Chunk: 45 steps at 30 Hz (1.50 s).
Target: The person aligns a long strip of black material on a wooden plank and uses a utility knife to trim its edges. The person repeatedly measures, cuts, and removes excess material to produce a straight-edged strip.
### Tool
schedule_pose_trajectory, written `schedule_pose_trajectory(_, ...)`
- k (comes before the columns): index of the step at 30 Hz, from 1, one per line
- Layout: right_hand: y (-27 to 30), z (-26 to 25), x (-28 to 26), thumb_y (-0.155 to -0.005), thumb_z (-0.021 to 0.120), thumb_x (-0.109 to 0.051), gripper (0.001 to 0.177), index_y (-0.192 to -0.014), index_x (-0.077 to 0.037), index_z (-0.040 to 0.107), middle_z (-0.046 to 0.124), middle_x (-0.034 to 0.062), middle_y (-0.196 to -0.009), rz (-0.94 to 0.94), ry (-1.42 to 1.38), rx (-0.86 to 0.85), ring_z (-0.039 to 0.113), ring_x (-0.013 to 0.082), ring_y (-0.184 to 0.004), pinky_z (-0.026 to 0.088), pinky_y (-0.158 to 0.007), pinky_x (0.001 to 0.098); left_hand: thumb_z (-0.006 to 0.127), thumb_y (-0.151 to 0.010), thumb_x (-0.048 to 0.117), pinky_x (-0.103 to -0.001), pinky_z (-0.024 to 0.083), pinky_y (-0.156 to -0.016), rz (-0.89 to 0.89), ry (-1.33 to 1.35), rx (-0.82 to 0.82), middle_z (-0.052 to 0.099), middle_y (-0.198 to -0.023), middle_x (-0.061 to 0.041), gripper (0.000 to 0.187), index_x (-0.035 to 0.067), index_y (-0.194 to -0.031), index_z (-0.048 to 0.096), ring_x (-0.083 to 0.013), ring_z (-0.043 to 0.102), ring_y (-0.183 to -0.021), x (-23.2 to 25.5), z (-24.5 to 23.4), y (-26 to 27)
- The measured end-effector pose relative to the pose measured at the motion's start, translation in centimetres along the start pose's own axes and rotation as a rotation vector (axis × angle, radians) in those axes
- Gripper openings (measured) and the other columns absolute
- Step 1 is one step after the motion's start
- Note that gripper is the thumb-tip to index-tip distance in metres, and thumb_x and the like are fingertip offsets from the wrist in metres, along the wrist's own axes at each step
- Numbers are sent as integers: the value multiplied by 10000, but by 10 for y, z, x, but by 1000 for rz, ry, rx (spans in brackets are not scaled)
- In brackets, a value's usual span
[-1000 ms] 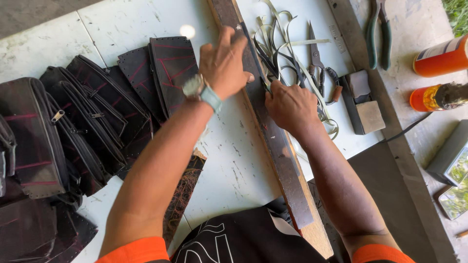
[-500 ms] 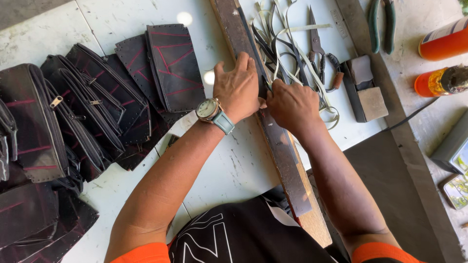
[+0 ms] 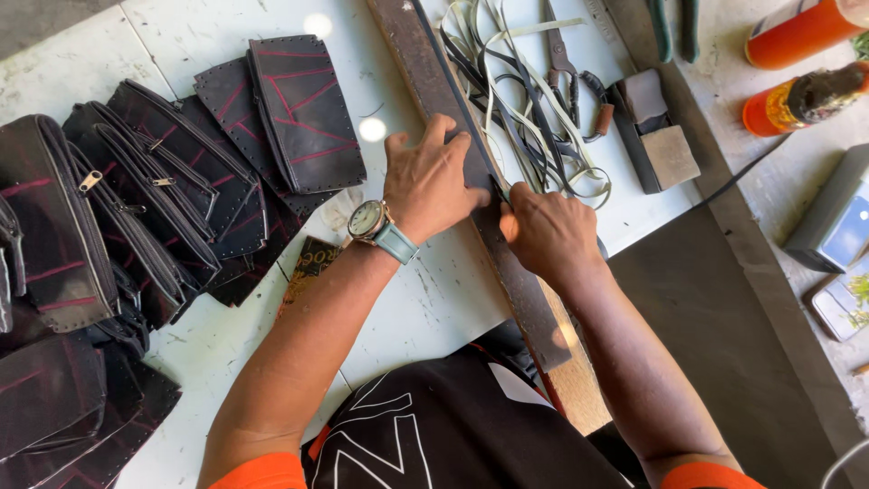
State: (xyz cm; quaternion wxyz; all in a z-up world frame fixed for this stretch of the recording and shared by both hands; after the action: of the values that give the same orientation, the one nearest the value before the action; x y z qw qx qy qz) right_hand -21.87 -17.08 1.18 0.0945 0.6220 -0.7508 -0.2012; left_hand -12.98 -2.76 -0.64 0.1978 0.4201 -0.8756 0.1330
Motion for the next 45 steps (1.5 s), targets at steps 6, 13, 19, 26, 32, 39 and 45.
schedule_pose_trajectory(6,9,0,-1,-1010,490,-346,288,-976,-75,581,688,192,-709,25,5,-29,698,398,-681,545,-636,536,912,-663,393,-553,375,-923,-112,-68,-222,508,-1279,-122,954,138,-1474,478,-306,644,-1048,20,-15,-3)
schedule_pose_trajectory(13,34,10,8,-1042,461,-327,284,-971,-75,572,703,177,-729,93,4,-122,718,354,-664,543,-619,504,872,-706,411,-561,382,-890,-172,-143,-327,428,-1343,-117,917,139,-1474,451,-310,655,-1013,24,-17,-8)
schedule_pose_trajectory(19,73,15,17,-1043,453,-414,347,-953,-103,577,693,139,-681,105,29,-102,700,361,-642,536,-604,508,847,-709,378,-583,376,-903,-208,-147,-350,424,-1337,-111,911,141,-1488,440,-333,660,-1005,24,-15,-9)
schedule_pose_trajectory(26,90,37,31,-1035,453,-440,351,-973,-114,569,689,121,-657,133,64,-121,694,341,-619,539,-578,482,838,-711,361,-583,370,-922,-229,-169,-386,411,-1368,-134,933,143,-1514,415,-358,666,-1009,25,-12,-11)
schedule_pose_trajectory(32,140,53,54,-988,524,-382,321,-890,-78,561,670,138,-687,58,-85,52,657,395,-615,505,-553,524,855,-723,377,-581,376,-934,-191,-125,-362,423,-1380,-143,922,128,-1507,437,-372,664,-1050,20,-8,-9)
schedule_pose_trajectory(39,134,40,86,-900,687,-456,401,-942,-57,675,706,149,-657,377,-569,41,685,262,-571,529,-576,419,896,-675,405,-516,419,-905,-4,132,1,590,-1224,-184,953,71,-1465,481,-343,652,-1052,-12,-12,-15)
schedule_pose_trajectory(45,108,37,74,-798,814,-412,491,-1045,-11,675,698,84,-658,346,-742,132,636,172,-575,520,-537,354,729,-936,198,-476,433,-944,-113,2,237,698,-1095,-119,272,85,-1183,729,-286,682,-1013,-92,-39,-112)
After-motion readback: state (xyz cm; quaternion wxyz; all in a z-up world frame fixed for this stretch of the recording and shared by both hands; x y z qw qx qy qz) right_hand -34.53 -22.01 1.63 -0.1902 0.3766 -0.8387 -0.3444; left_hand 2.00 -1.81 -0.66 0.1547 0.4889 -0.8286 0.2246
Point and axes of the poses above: each hand's wrist, its own y-axis away from the middle knuckle, its own z-axis out of the palm, x = y × z, the point moved 3 cm from there along -y, towards the middle knuckle
